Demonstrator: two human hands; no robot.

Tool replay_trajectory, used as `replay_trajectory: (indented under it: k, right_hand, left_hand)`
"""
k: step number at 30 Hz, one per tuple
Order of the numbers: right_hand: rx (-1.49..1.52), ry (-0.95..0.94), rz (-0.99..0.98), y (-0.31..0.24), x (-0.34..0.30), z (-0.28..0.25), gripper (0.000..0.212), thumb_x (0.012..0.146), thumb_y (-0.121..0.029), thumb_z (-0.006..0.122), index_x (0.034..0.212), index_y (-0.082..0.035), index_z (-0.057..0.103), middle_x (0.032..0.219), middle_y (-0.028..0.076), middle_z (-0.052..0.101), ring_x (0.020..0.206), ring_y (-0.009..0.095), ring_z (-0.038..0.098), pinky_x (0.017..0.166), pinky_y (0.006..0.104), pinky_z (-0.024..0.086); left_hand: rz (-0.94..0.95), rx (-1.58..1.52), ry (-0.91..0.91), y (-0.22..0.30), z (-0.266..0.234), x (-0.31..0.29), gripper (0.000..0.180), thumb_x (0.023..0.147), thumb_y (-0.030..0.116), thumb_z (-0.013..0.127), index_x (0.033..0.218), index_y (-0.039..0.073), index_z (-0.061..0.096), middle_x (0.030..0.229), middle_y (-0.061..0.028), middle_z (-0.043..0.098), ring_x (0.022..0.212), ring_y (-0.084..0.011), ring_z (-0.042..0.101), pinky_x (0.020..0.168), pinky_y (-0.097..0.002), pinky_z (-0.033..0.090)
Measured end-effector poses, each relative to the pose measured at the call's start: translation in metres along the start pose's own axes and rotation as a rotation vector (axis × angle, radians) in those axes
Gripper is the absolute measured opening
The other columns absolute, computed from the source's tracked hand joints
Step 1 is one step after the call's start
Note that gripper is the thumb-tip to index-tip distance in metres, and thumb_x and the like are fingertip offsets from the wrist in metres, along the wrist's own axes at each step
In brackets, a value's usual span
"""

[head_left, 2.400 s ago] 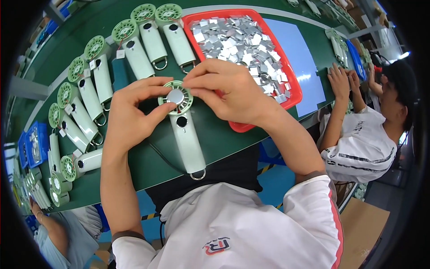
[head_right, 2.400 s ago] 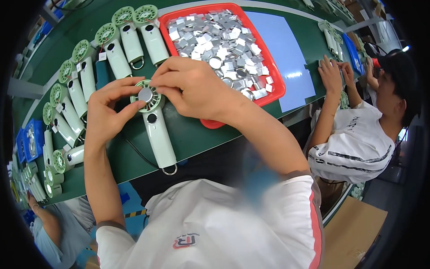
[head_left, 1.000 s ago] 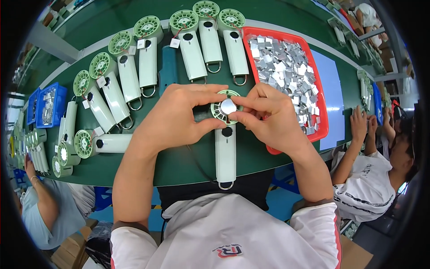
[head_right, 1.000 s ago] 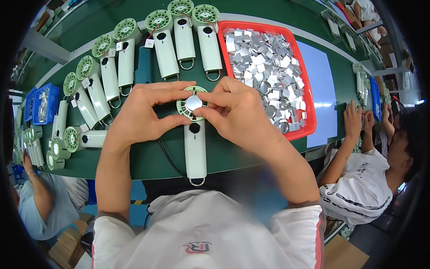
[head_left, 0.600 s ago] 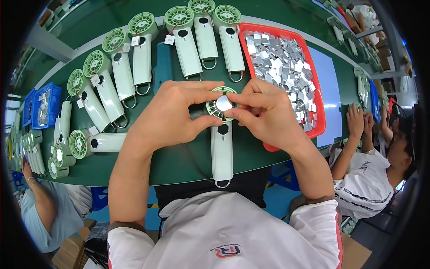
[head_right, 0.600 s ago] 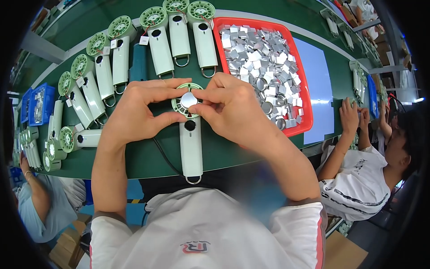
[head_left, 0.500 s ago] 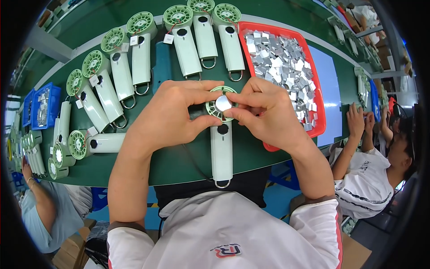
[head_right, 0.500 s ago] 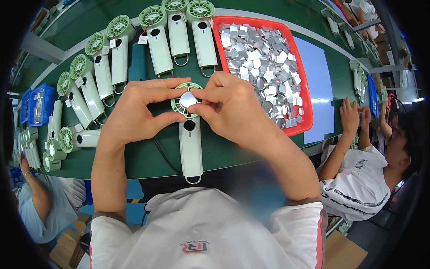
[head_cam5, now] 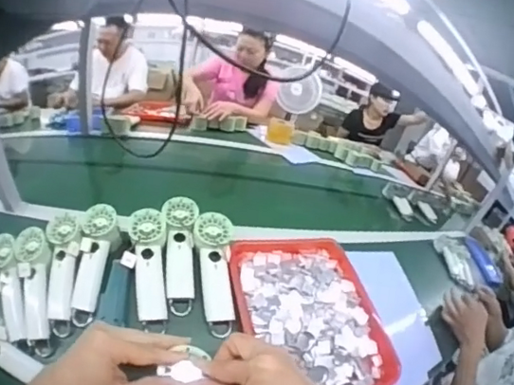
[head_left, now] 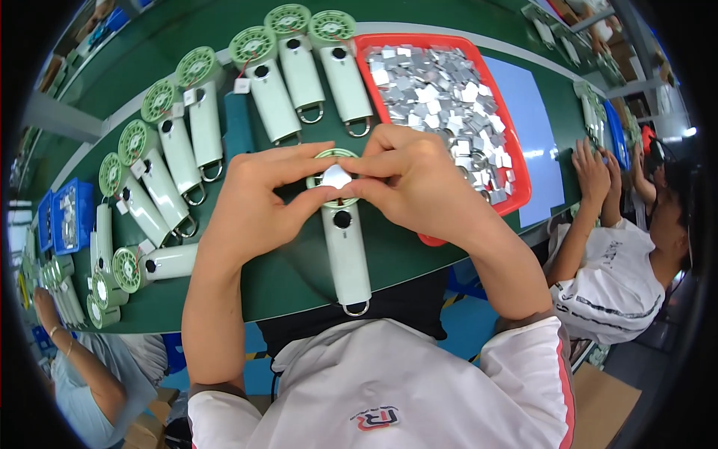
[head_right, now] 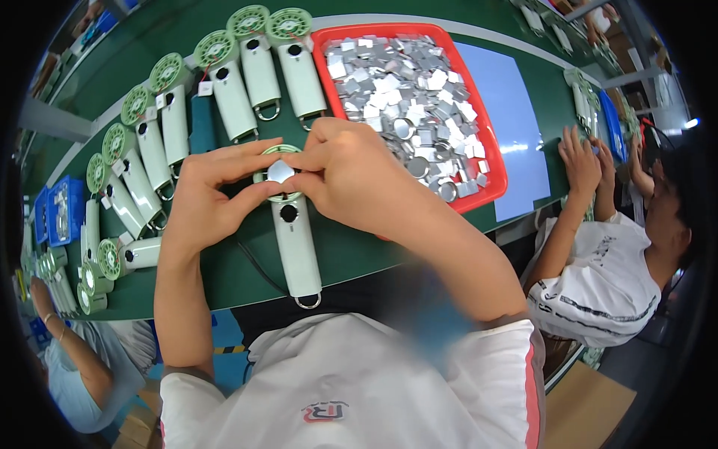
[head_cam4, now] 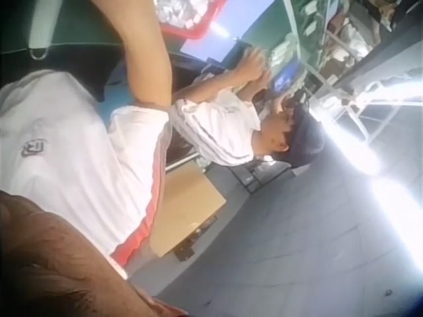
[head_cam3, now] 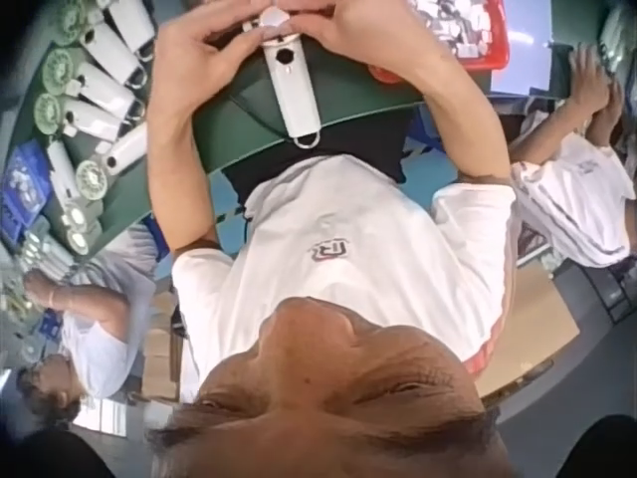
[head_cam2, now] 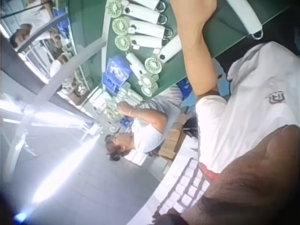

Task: The person assembles portable electric fans by hand, combining fan housings, batteries, circuit boards, and fan covers.

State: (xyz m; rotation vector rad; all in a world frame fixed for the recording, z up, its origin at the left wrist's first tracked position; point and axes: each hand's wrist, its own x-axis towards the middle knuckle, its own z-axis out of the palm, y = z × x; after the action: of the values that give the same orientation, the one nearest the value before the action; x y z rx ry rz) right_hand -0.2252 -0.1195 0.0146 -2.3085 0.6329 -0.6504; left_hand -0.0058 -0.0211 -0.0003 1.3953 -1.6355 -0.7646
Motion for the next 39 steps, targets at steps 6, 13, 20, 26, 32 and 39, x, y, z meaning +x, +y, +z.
replay_trajectory:
  k: [6,13,20,26,32,39]
  right_hand:
    - [0.225,-0.107,-0.008,0.014,-0.004,-0.006,0.025,0.096,0.004,0.074,0.120,0.000,0.080,0.091,0.008,0.062,0.071,0.017,0.070,0.062,0.0292,0.057]
    - [0.259,-0.061,0.002,0.019,-0.007,-0.005,0.022,0.098,0.004,0.070,0.117,0.002,0.080,0.093,0.009,0.063,0.072,0.016,0.073,0.063,0.0286,0.061]
    - [0.205,-0.067,-0.004,0.021,-0.005,-0.007,0.022,0.094,-0.002,0.078,0.115,0.000,0.081,0.091,0.007,0.063,0.071,0.015,0.070,0.064,0.0272,0.059]
    - [0.116,0.065,-0.107,0.015,-0.008,0.003,0.027,0.086,-0.006,0.087,0.112,-0.004,0.083,0.086,0.007,0.062,0.067,0.017,0.062,0.059,0.0318,0.051]
    - [0.082,0.060,-0.093,0.008,-0.010,0.006,0.030,0.084,-0.004,0.089,0.114,-0.006,0.084,0.084,0.007,0.060,0.065,0.018,0.058,0.057,0.0322,0.046]
    - [0.121,-0.006,-0.015,0.000,-0.004,0.001,0.038,0.082,0.000,0.090,0.119,-0.006,0.083,0.083,0.004,0.060,0.067,0.013,0.056,0.056,0.0302,0.044]
  left_hand:
    - [-0.017,-0.027,0.042,-0.005,0.004,0.000,0.035,0.084,0.004,0.087,0.119,0.004,0.082,0.124,-0.0178,0.080,0.084,-0.0212,0.078,0.071,-0.0290,0.059]
    - [-0.055,0.006,0.001,0.005,0.001,0.004,0.036,0.082,0.001,0.087,0.118,0.002,0.082,0.122,-0.0180,0.080,0.104,-0.0243,0.080,0.089,-0.0309,0.061]
    - [-0.043,-0.001,0.007,0.002,0.001,0.003,0.036,0.082,0.001,0.086,0.119,0.003,0.082,0.123,-0.0177,0.080,0.104,-0.0246,0.080,0.089,-0.0318,0.061]
    - [-0.088,0.049,-0.050,0.004,-0.006,0.001,0.042,0.082,-0.009,0.081,0.123,-0.001,0.079,0.133,-0.0204,0.075,0.113,-0.0237,0.077,0.095,-0.0321,0.063]
    - [0.065,0.092,-0.091,0.004,-0.010,0.002,0.058,0.071,0.006,0.094,0.126,0.002,0.078,0.134,-0.0193,0.075,0.111,-0.0293,0.078,0.095,-0.0350,0.060]
    - [-0.025,0.068,-0.087,0.009,-0.011,0.000,0.058,0.070,0.008,0.096,0.125,0.005,0.079,0.133,-0.0177,0.076,0.110,-0.0327,0.079,0.090,-0.0353,0.061]
